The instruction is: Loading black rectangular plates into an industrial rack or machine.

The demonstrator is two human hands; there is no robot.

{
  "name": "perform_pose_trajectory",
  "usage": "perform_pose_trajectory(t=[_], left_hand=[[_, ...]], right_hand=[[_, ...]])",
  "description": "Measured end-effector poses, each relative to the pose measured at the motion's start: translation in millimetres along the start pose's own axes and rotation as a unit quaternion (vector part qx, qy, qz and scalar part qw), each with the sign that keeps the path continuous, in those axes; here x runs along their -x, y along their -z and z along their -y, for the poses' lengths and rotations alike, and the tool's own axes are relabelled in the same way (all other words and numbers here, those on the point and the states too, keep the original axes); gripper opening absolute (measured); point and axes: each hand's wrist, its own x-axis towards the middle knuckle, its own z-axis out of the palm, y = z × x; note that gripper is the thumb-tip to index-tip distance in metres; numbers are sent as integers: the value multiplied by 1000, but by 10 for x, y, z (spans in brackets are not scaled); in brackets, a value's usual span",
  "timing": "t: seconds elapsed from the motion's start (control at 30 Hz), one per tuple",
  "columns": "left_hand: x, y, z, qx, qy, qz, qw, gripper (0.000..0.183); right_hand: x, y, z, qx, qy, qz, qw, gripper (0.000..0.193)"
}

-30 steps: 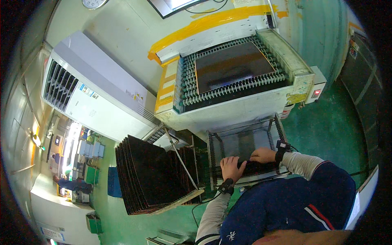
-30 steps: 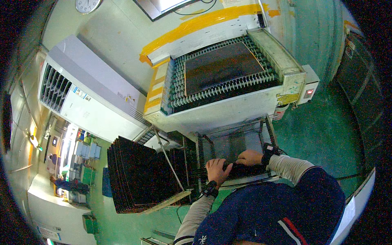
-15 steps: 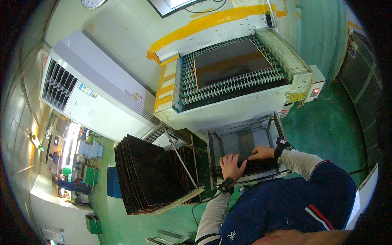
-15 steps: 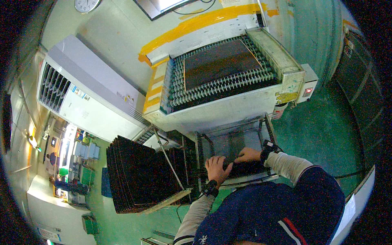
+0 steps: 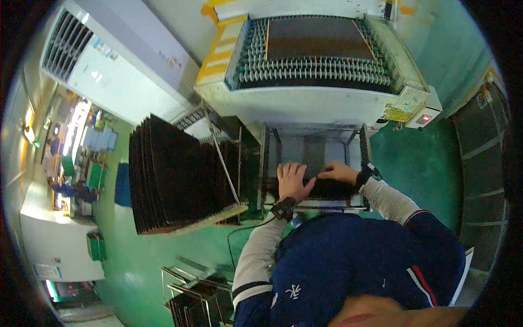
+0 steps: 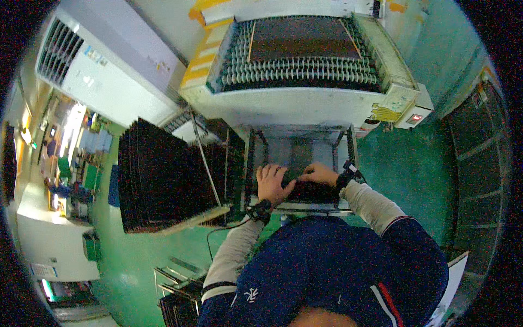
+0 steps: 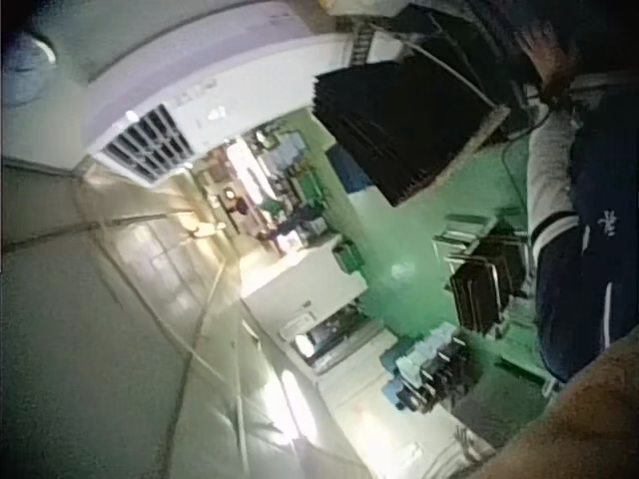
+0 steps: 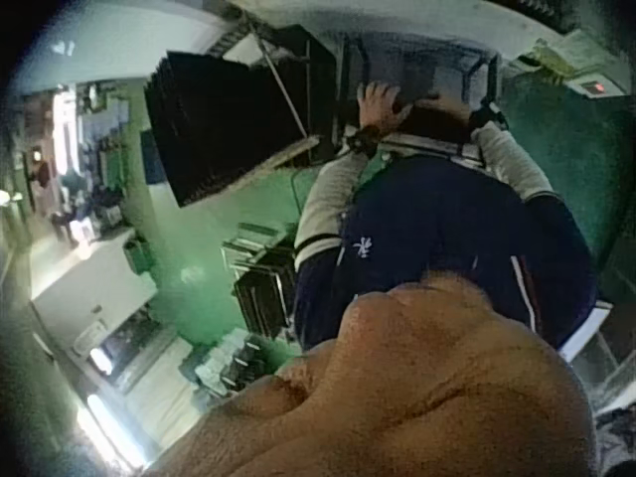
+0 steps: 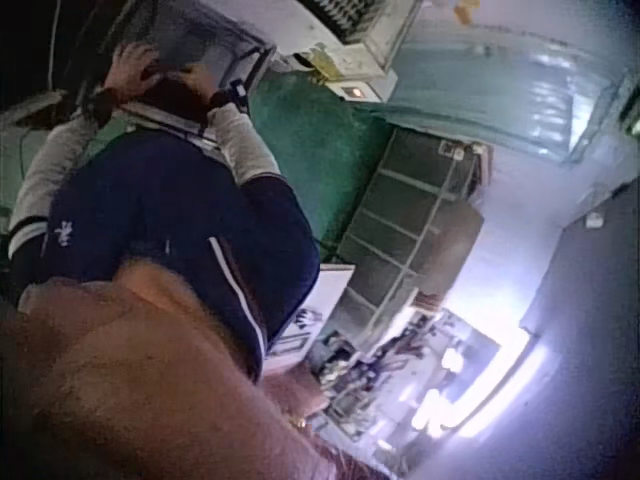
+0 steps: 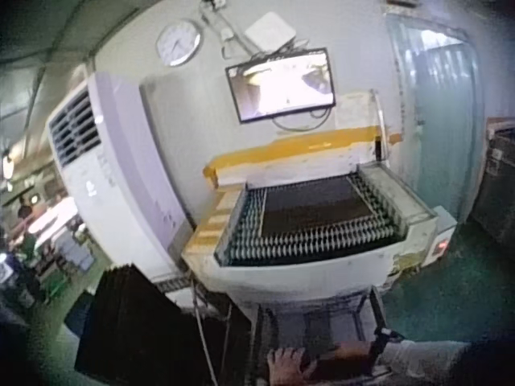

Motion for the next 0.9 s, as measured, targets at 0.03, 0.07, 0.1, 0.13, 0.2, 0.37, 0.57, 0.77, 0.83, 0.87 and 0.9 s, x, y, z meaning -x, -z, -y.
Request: perform_pose_trajectory(t=[0.03, 0.07, 0.1, 0.13, 0.2, 0.37, 0.57, 0.77, 0.83, 0.87, 0.9], left_hand=[[-12, 8, -1, 4, -9, -2, 1000, 56], [-1, 9, -18, 3, -3, 2, 1000, 56], [4, 24, -18, 0, 2, 3, 1000, 56], [7, 35, -21, -4, 6, 4, 1000, 56], [19, 43, -23, -1, 6, -6, 1000, 56], [31, 48, -35, 5, 5, -21, 1000, 57], [45, 33, -15, 20, 4, -25, 999, 57], [2, -22, 43, 35, 6, -38, 999, 49], [-16, -4, 30, 40, 9, -33, 999, 46], [-17, -4, 27, 41, 9, -34, 999, 45], [-20, -2, 24, 41, 9, -34, 999, 44]], right_hand=[[-1, 2, -30, -3, 9, -6, 1000, 58], [16, -14, -66, -6, 18, -12, 1000, 57], [31, -32, -24, -8, 13, -12, 1000, 55], [66, -40, 68, -11, 8, -13, 1000, 54], [113, -40, 197, -4, -1, -21, 1000, 51], [124, -13, 320, 55, 2, -53, 997, 45], [43, -64, 187, 8, 30, -89, 996, 33], [60, -32, 288, -30, -13, -27, 999, 40], [56, -27, 268, -39, -6, -28, 999, 40], [54, -24, 256, -43, -2, -29, 999, 40], [44, -24, 233, -39, -2, -33, 999, 40]])
